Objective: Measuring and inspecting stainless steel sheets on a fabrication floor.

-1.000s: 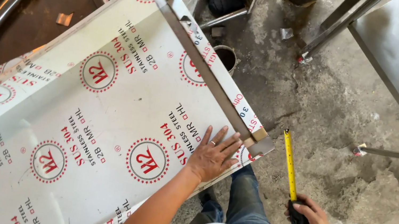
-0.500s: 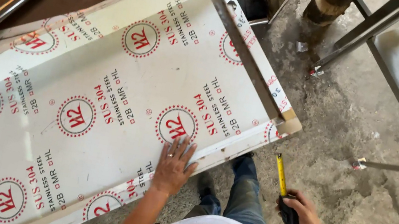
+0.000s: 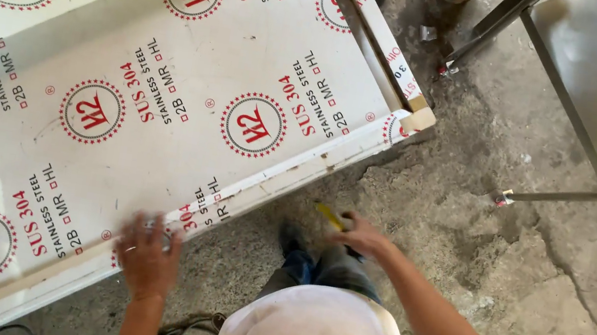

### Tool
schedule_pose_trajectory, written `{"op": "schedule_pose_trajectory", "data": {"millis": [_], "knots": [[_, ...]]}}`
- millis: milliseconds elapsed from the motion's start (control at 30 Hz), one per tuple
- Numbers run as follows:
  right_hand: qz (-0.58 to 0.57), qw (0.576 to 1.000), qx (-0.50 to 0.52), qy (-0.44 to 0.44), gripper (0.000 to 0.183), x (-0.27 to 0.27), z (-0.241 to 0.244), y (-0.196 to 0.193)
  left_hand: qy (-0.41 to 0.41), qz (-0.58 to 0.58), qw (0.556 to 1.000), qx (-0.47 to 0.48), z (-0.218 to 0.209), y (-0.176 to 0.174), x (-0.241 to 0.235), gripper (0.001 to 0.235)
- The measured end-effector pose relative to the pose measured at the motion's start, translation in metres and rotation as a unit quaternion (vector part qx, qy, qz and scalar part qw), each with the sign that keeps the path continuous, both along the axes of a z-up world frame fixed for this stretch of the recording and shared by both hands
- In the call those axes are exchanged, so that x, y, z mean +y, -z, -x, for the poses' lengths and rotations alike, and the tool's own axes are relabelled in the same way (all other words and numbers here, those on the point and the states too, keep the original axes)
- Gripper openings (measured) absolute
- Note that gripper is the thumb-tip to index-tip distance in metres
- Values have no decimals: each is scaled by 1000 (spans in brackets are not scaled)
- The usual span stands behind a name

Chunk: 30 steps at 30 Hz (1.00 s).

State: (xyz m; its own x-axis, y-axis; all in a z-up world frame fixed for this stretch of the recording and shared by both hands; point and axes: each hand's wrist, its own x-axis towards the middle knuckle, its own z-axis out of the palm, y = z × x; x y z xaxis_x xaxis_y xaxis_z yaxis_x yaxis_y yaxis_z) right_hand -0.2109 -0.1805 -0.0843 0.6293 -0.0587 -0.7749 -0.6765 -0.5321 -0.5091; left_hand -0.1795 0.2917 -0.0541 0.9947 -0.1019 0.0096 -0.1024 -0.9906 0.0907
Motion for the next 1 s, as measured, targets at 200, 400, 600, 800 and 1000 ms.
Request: {"op": "schedule_pose_trajectory", "data": {"millis": [200, 400, 600, 800, 1000], "knots": [[59, 989, 12, -139, 111, 57, -13, 13, -169, 32, 984, 55, 35, 15, 24, 78], [66, 994, 42, -71, 117, 18, 64, 37, -79, 71, 991, 82, 38, 41, 48, 99], [160, 958, 220, 95, 104, -153, 285, 117, -54, 57, 984, 163, 26, 18, 47, 115], [92, 900, 425, 28, 44, -319, 627, 218, -71, 66, 976, 195, 35, 14, 45, 124], [-107, 839, 337, 414, 35, -266, 588, 208, -149, 47, 952, 264, 35, -33, 1, 124]]}}
